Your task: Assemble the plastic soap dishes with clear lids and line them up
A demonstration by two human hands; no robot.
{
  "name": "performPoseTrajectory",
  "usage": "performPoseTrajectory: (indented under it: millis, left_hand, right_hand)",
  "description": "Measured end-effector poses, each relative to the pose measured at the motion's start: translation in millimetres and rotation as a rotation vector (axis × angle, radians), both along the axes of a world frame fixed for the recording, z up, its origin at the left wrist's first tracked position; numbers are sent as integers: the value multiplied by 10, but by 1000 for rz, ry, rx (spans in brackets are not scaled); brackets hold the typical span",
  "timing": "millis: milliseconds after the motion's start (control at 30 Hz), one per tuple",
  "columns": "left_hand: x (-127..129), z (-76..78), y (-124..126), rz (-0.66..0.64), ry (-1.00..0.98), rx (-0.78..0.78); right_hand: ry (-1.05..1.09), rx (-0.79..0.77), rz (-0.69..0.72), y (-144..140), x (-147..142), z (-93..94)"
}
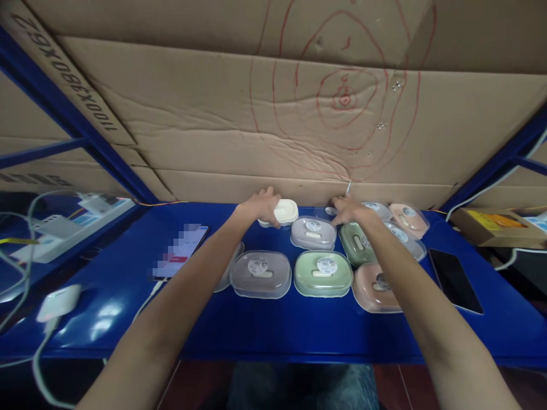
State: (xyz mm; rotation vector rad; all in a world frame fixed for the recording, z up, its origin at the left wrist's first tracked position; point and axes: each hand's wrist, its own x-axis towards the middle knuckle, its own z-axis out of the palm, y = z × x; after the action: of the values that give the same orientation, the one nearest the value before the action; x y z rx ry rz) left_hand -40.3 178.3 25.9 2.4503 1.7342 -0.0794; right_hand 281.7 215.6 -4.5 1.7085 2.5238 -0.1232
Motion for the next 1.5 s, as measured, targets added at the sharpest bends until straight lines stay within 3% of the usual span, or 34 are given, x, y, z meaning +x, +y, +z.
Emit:
performPoseTrajectory:
  millis: [167, 333, 567, 633, 700, 800, 900, 1100, 1233, 1333, 1433, 1500]
  left_hand:
    - [-130, -111, 42, -9, -65, -25]
    - [-250, -182, 29, -27, -157, 5]
    - [-428, 19, -215, 4, -358, 200]
    - [-408, 97, -379, 6, -422, 247]
    - [-343, 148, -570, -29, -545, 276]
    - [-201, 164, -841, -166, -810, 282]
    - [-88, 153, -1015, -259, -864, 305]
    - [-60, 161, -1100, -263, -763, 370]
    - [-48, 157, -1145, -282, -785, 359]
    - [-47, 135, -1149, -273, -926, 292]
    - [-101, 101, -1100, -199, -1108, 215]
    - [-152, 83, -1059, -105, -1147, 263]
  right_hand:
    - [90, 89, 11, -59, -2, 64]
    - [264, 163, -36, -253, 41, 256]
    - [710, 269, -142, -707, 3, 466]
    - [941, 181, -153, -886, -113, 490]
    - [1259, -12, -140, -1090, -266, 514]
    - [1522, -288, -126, -1396, -478, 546]
    - [1549, -372, -134, -1633, -575, 578]
    - [1623, -468, -108, -1841, -530, 657]
    - [1667, -368, -161, -1813, -538, 618]
    - [1715, -309, -124, -1759, -523, 581]
    - [1600, -212, -139, -1723, -444, 587]
    - [1486, -99, -128, -1722, -360, 611]
